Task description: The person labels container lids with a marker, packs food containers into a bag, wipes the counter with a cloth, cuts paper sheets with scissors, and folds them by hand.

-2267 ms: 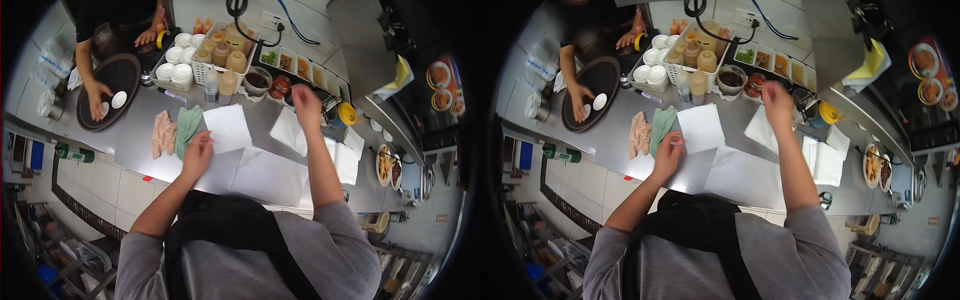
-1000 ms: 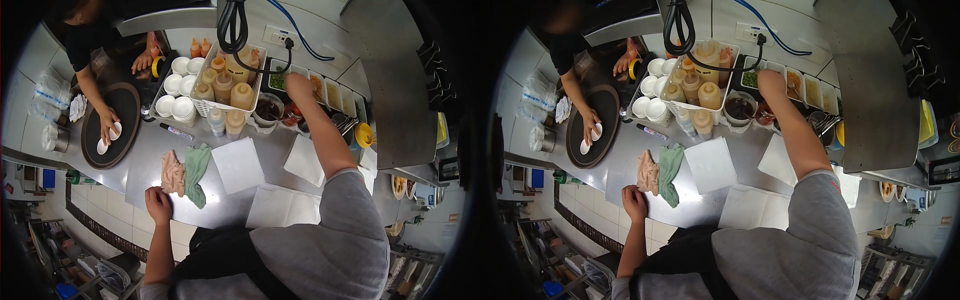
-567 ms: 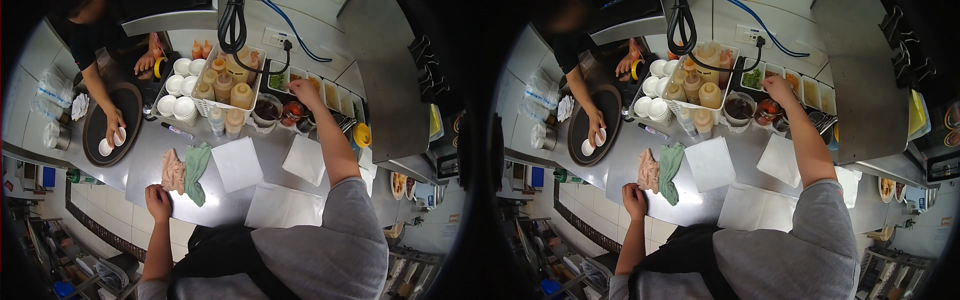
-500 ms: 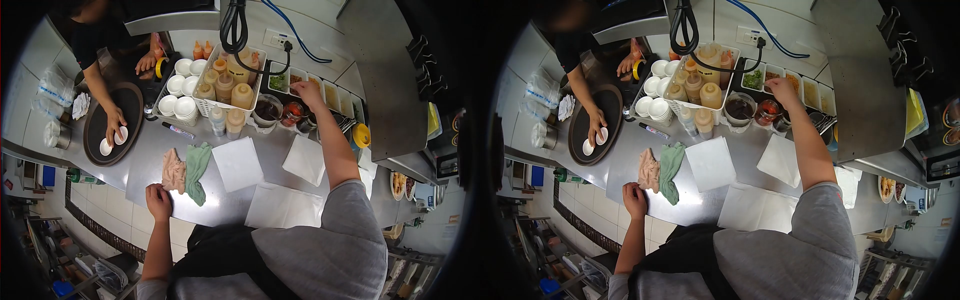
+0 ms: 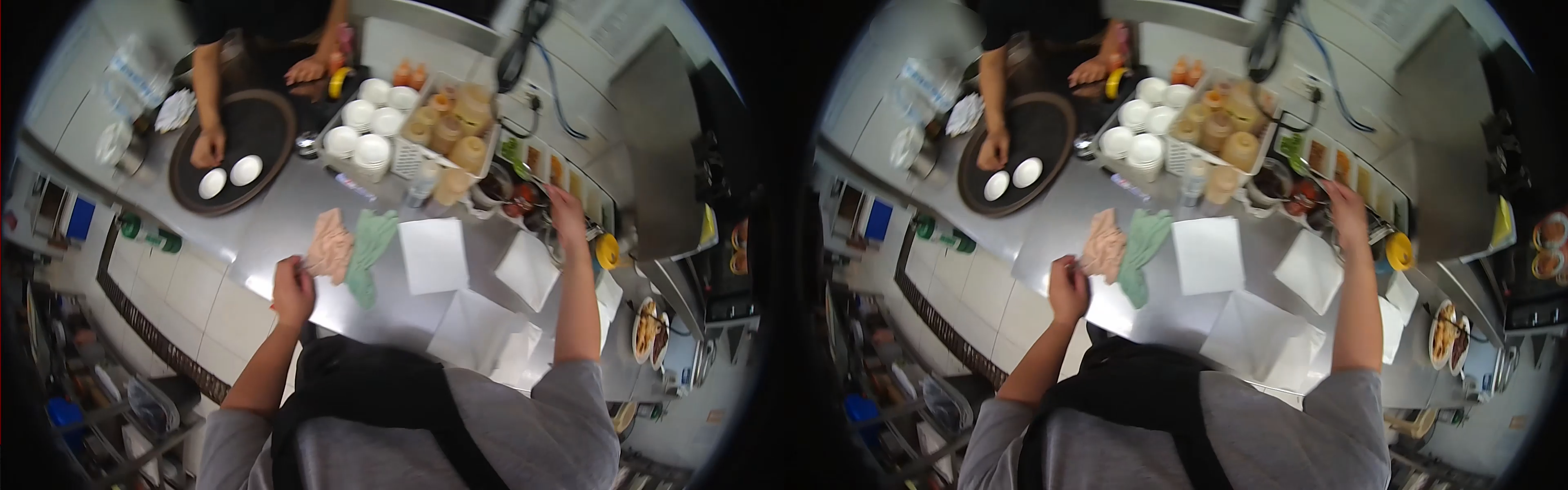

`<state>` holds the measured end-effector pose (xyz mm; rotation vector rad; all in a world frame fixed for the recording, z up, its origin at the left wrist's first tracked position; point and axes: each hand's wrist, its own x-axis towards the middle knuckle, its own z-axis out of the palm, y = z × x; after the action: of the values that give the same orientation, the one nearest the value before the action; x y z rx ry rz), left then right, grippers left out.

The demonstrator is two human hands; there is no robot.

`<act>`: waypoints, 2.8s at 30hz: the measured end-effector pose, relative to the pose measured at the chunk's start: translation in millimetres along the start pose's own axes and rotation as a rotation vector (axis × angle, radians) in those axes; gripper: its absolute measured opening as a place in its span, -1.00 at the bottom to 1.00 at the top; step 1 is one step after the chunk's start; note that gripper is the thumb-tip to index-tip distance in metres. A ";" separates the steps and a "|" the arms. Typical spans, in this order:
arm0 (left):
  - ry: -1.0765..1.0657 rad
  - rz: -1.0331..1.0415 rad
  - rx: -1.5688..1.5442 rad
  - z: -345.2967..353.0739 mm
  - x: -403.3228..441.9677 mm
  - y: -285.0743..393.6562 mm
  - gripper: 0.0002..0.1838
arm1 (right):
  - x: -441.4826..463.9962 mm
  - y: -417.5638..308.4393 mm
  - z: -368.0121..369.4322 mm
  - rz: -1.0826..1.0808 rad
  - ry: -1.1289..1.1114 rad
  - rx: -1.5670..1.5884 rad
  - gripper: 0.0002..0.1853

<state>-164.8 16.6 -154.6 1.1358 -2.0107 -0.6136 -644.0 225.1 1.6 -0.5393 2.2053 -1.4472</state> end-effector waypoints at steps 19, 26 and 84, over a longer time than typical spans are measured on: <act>-0.034 0.274 0.123 -130.8 209.5 -182.1 -0.12 | -134.2 -97.3 387.0 -0.019 -0.278 0.007 -0.72; -0.183 0.099 0.205 -113.9 233.0 -184.3 -0.01 | -92.1 -74.7 531.4 -0.302 -0.191 -0.297 -0.74; -0.019 -0.066 0.301 -91.9 191.7 -185.1 0.03 | 40.9 -155.7 251.7 -0.203 -0.049 -1.177 -0.61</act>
<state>-62.0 -245.8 -157.6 1.3812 -2.1379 -0.3621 -524.5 -44.3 50.7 -1.1401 2.8318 -0.0226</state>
